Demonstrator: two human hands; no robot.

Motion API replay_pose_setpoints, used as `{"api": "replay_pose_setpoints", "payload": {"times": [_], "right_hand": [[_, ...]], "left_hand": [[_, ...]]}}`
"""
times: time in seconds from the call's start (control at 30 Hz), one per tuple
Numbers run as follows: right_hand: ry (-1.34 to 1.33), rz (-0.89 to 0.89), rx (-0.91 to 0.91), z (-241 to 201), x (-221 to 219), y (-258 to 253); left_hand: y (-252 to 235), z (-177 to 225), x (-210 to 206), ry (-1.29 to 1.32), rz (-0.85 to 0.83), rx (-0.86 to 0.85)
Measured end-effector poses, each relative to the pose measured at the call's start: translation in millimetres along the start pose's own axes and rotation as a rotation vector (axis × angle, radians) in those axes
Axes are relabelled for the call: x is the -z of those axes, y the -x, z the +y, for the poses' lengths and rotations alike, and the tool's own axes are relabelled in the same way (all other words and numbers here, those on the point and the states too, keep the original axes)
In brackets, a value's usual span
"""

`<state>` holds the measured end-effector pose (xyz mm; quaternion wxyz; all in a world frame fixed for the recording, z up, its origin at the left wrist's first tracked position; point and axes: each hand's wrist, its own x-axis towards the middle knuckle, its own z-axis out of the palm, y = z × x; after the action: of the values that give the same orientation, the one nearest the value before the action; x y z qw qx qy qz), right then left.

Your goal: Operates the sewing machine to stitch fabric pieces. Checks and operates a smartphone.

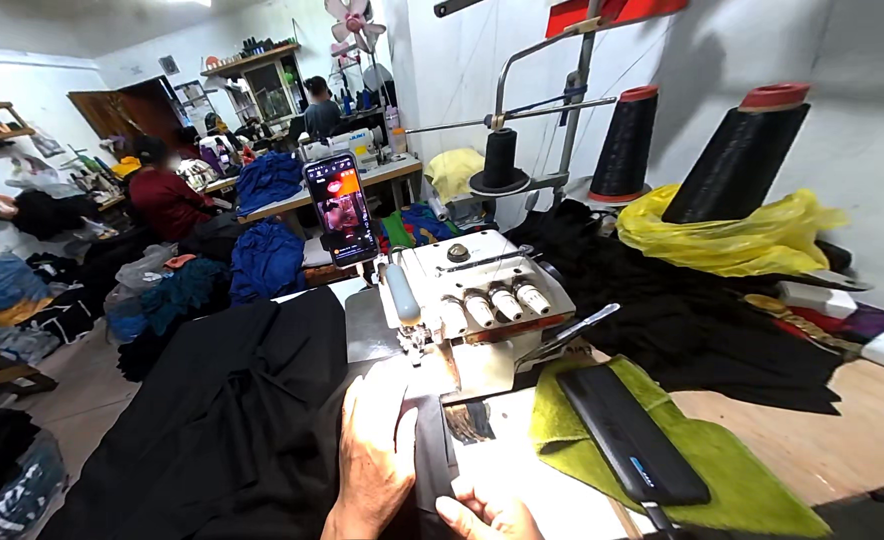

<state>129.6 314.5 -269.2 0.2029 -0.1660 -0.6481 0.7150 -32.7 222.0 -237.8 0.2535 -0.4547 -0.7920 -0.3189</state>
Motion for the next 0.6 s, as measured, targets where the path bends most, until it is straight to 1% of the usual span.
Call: {"api": "replay_pose_setpoints", "payload": {"times": [0.6], "right_hand": [[0.007, -0.003, 0.004, -0.4, 0.6, 0.3]], "left_hand": [[0.8, -0.4, 0.1, -0.007, -0.004, 0.008]]}}
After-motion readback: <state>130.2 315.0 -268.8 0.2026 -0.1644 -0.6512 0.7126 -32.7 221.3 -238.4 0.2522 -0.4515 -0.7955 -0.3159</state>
